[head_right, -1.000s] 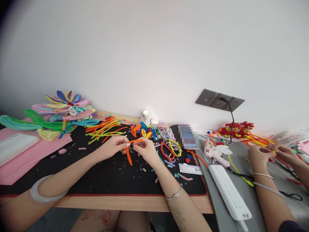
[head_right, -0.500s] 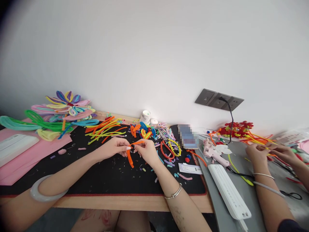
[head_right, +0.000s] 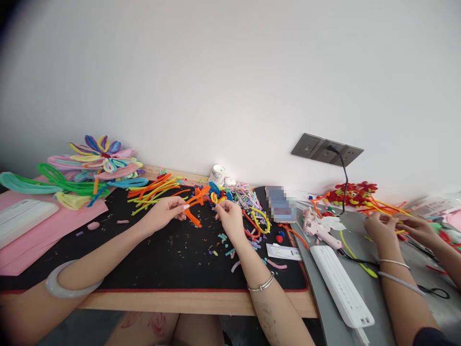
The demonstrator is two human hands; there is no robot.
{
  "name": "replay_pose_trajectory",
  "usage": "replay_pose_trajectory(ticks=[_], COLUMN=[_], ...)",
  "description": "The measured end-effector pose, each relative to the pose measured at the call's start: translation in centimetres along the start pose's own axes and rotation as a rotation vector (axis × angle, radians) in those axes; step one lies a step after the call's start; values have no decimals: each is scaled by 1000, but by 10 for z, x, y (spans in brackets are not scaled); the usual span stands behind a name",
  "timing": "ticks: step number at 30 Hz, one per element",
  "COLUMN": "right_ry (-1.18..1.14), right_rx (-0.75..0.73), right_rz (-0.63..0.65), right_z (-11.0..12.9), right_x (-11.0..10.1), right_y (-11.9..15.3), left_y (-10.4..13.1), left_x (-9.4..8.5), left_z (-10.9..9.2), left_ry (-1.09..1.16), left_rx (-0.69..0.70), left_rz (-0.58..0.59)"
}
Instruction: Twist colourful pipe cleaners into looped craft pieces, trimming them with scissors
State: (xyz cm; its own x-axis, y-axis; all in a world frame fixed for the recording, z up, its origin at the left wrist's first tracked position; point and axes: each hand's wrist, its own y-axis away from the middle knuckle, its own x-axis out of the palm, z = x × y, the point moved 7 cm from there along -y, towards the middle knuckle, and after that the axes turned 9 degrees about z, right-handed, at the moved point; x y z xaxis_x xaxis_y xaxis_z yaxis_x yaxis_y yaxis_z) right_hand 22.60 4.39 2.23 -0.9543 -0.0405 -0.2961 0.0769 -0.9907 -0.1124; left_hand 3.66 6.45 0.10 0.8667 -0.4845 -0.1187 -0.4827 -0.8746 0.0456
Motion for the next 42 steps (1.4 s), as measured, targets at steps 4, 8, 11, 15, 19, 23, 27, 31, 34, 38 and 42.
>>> replay_pose_trajectory(ticks=[4, 8, 11, 15, 19, 23, 27, 31, 34, 38, 42], right_ry=[-33, 132, 188, 171, 118, -1, -174, -193, -164, -234, -390], right_rx=[-125, -191, -193, -129, -65, -61, -65, -58, -20, 38, 64], right_rz=[-55, 216, 253, 175, 101, 38, 46, 171, 262, 236, 218], right_z=[15, 24, 21, 12, 7, 7, 6, 7, 4, -4, -11], right_x=[1, 35, 45, 36, 25, 16, 17, 31, 40, 39, 38], right_y=[7, 15, 17, 14, 11, 9, 8, 9, 10, 9, 7], left_y=[1, 3, 3, 3, 4, 6, 8, 7, 7, 7, 6], left_x=[0, 9, 13, 13, 11, 1, -8, -1, 4, 4, 5], left_z=[-3, -6, -5, -3, -7, -9, -7, -8, -11, -13, -12], left_ry=[35, 28, 29, 49, 66, 123, 182, 164, 127, 101, 112], left_rx=[12, 61, 71, 56, 54, 59, 71, 80, 95, 100, 86], left_rz=[-48, 9, 39, 38, 15, -99, -208, -140, -96, -89, -87])
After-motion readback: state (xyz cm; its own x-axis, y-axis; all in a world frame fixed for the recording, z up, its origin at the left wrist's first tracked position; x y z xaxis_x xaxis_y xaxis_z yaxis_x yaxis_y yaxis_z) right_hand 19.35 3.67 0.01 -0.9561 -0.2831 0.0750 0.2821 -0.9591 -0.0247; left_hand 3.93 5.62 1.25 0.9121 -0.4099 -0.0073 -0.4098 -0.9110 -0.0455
